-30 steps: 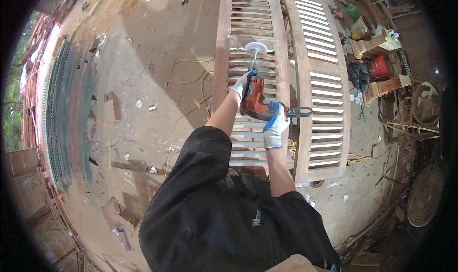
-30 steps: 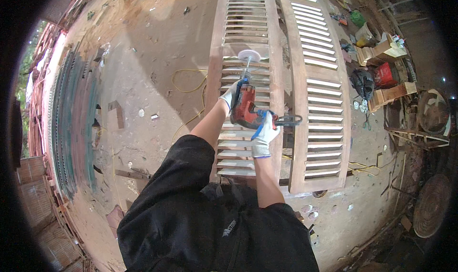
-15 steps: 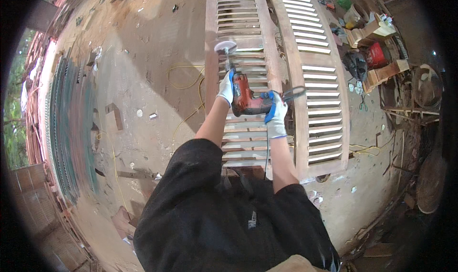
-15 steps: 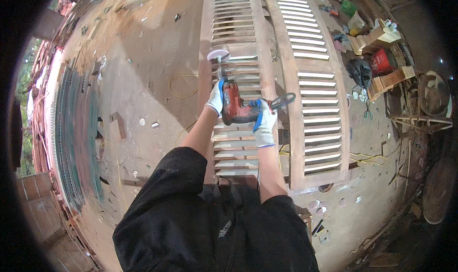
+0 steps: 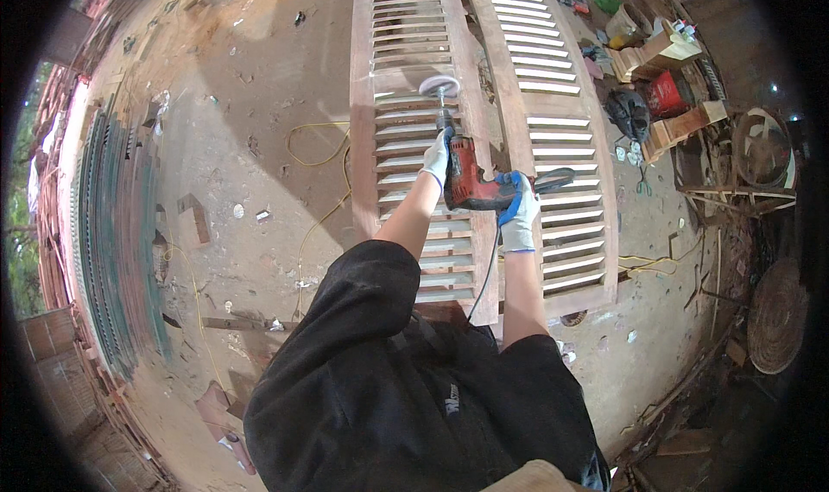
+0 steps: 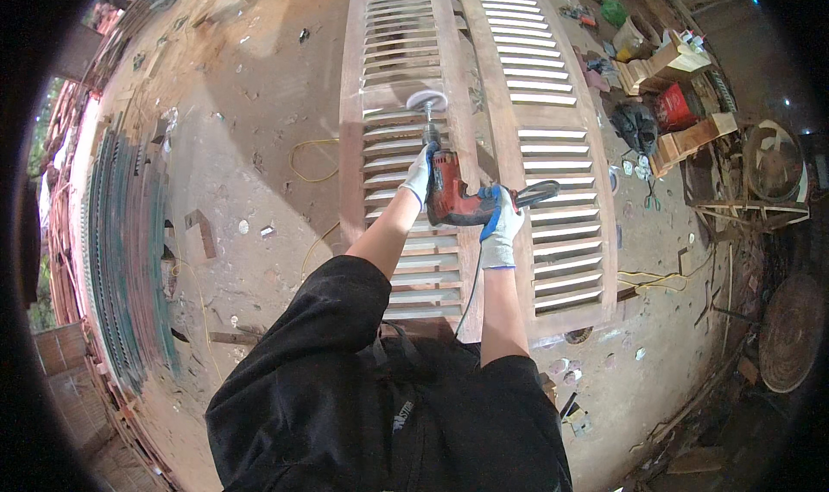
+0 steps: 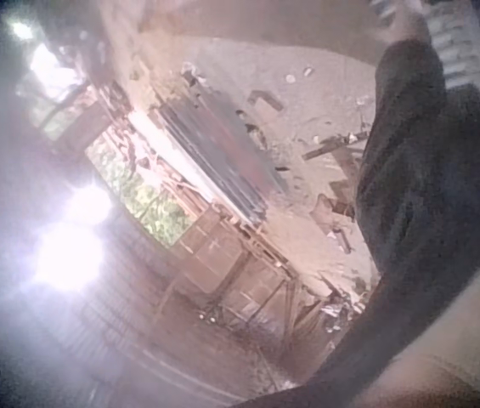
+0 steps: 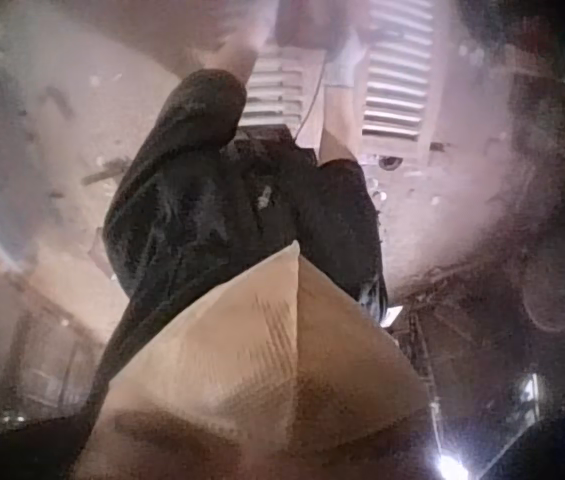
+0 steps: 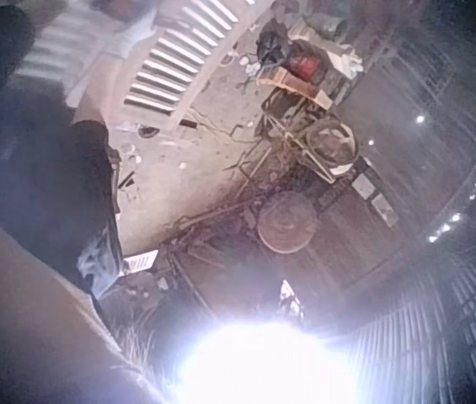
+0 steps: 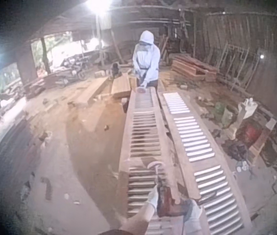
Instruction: The person uses a handheld power sander to smooth the surfaces of wooden louvered shutters. They move the sander systematically across the slats and frames, repositioning the shutters as needed to reach different areas. Another person is visible in the background performing a similar task.
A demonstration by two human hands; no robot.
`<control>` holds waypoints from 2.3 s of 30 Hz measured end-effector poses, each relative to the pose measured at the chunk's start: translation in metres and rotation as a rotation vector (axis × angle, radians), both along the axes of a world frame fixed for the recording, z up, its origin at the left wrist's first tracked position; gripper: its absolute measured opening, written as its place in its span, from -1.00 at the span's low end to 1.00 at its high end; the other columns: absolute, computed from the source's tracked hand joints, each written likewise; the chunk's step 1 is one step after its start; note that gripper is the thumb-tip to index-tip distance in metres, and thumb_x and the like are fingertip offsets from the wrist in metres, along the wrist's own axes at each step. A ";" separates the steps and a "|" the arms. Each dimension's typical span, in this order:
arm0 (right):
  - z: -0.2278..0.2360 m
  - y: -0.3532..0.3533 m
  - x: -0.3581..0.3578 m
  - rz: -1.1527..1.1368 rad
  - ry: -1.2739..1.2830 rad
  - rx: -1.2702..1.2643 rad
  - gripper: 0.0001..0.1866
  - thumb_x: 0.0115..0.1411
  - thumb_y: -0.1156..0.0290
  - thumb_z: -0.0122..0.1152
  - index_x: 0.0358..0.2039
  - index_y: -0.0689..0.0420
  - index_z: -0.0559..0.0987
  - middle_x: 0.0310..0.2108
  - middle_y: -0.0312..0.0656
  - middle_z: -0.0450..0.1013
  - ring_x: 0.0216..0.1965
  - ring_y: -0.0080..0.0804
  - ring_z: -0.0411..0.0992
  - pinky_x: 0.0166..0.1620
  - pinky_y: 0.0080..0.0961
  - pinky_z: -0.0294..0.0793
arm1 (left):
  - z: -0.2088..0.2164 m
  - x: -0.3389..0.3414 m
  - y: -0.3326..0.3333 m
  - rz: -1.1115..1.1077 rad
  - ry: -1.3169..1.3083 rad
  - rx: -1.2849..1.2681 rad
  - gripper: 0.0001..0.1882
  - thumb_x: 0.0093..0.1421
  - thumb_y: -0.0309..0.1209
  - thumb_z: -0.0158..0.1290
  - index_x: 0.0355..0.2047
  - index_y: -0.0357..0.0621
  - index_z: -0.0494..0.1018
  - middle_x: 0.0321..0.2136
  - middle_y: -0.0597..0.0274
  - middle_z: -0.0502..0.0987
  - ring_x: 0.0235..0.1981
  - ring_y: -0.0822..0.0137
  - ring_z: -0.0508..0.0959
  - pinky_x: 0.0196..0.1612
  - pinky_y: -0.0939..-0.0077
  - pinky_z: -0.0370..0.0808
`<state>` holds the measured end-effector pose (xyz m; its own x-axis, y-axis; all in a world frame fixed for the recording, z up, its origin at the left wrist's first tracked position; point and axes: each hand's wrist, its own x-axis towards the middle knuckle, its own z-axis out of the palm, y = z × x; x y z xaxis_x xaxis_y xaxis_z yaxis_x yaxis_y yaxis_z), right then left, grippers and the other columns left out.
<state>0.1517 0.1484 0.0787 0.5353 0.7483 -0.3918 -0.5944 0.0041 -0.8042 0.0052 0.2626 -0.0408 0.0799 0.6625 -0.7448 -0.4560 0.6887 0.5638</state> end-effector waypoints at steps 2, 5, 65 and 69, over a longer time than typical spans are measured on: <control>-0.003 -0.002 0.002 0.000 0.028 0.026 -0.90 0.01 0.50 0.17 -0.46 0.26 0.51 -0.55 -0.13 0.49 -0.51 -0.39 0.46 -0.36 -0.48 0.44 | -0.005 0.001 -0.001 0.016 -0.002 0.020 -0.42 -0.03 0.17 0.06 -0.38 -0.15 0.51 -0.54 0.21 0.51 -0.58 0.30 0.50 -0.48 0.39 0.44; 0.002 -0.001 -0.003 0.000 -0.018 -0.002 -0.90 0.01 0.50 0.18 -0.47 0.27 0.51 -0.54 -0.12 0.50 -0.52 -0.39 0.46 -0.36 -0.48 0.44 | -0.012 -0.004 0.003 -0.009 -0.056 -0.026 -0.51 0.08 0.14 -0.04 -0.40 -0.05 0.49 -0.55 0.19 0.52 -0.59 0.21 0.50 -0.47 0.30 0.48; 0.090 -0.384 -0.069 0.852 0.021 -0.079 -0.74 0.06 0.51 0.16 -0.22 0.22 0.38 -0.38 -0.23 0.39 -0.33 -0.50 0.41 -0.11 -0.52 0.41 | 0.122 -0.166 -0.453 0.226 -0.563 0.370 -0.53 0.15 -0.11 -0.06 -0.03 -0.15 0.34 -0.04 0.12 0.41 0.06 0.07 0.36 0.18 0.11 0.20; 0.081 -0.405 -0.042 0.484 1.270 -0.191 -0.70 0.10 0.52 0.08 -0.14 0.24 0.30 -0.42 -0.28 0.34 -0.37 -0.54 0.37 -0.08 -0.52 0.37 | 0.112 -0.144 -0.498 0.300 -0.497 0.343 -0.57 0.21 -0.17 -0.12 -0.01 -0.17 0.36 -0.02 0.09 0.42 0.08 0.04 0.34 0.21 0.10 0.16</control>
